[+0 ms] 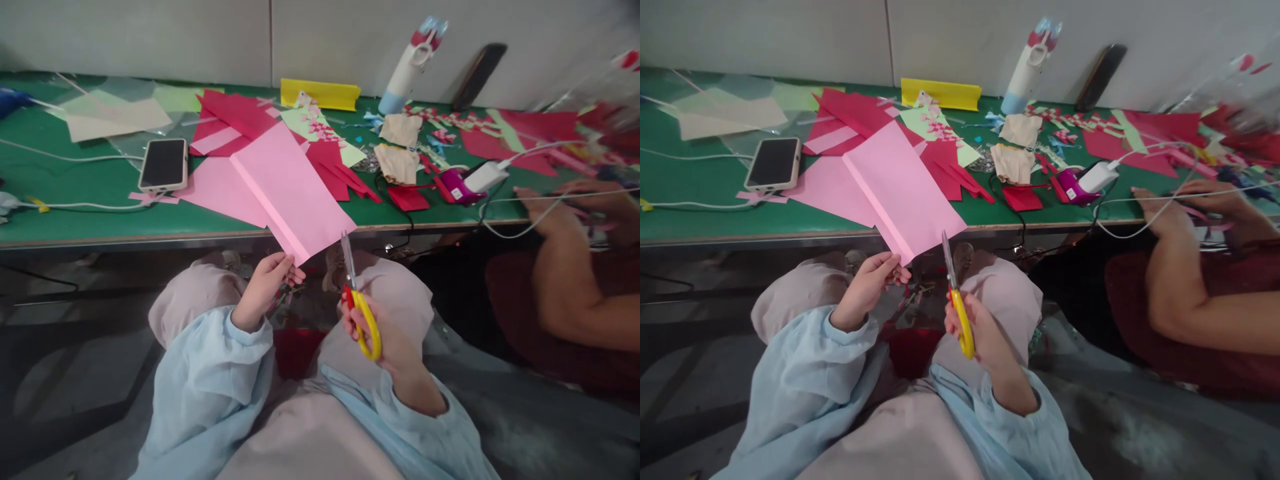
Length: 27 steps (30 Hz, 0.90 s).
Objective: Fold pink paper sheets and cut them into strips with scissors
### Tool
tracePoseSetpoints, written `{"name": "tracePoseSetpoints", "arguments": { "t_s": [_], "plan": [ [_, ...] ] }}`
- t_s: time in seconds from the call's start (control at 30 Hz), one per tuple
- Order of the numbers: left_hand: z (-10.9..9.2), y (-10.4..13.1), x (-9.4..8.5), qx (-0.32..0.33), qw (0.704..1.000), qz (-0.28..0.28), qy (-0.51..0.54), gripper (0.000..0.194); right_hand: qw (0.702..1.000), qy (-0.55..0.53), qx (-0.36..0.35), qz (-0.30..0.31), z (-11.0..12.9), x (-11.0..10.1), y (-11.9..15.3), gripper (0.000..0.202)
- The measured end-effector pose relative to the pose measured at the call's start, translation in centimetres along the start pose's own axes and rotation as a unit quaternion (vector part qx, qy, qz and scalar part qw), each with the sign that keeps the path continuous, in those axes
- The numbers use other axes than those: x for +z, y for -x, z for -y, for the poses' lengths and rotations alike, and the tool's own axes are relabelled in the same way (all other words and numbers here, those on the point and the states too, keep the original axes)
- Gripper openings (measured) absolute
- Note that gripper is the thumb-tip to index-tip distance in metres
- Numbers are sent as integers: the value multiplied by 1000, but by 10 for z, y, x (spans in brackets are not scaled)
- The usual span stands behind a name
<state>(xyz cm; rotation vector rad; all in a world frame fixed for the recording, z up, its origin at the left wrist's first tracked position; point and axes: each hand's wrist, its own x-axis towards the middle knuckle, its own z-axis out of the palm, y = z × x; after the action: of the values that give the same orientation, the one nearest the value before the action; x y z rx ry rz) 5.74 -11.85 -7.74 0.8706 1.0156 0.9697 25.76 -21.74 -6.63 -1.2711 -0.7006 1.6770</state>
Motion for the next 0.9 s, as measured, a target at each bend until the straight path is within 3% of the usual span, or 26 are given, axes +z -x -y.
{"name": "tracePoseSetpoints", "arguments": {
  "t_s": [0.13, 0.27, 0.57, 0.77, 0.9],
  "plan": [
    [1, 1, 0, -1, 1000, -17, -19, 38, 997, -8, 55, 49, -28, 0, 11, 39],
    [5, 1, -4, 2, 999, -18, -33, 38, 993, 16, 99, 61, -42, 2, 6, 47],
    [4, 5, -6, 22, 998, -2, -64, 30, 988, 62, 113, 85, -49, -5, -12, 45],
    [4, 7, -11, 34, 995, 6, -97, 32, 978, 56, 111, 168, -51, -12, -18, 42],
    [1, 9, -10, 35, 993, 6, -114, 35, 975, 76, 113, 176, -42, -8, -22, 38]
  ]
}}
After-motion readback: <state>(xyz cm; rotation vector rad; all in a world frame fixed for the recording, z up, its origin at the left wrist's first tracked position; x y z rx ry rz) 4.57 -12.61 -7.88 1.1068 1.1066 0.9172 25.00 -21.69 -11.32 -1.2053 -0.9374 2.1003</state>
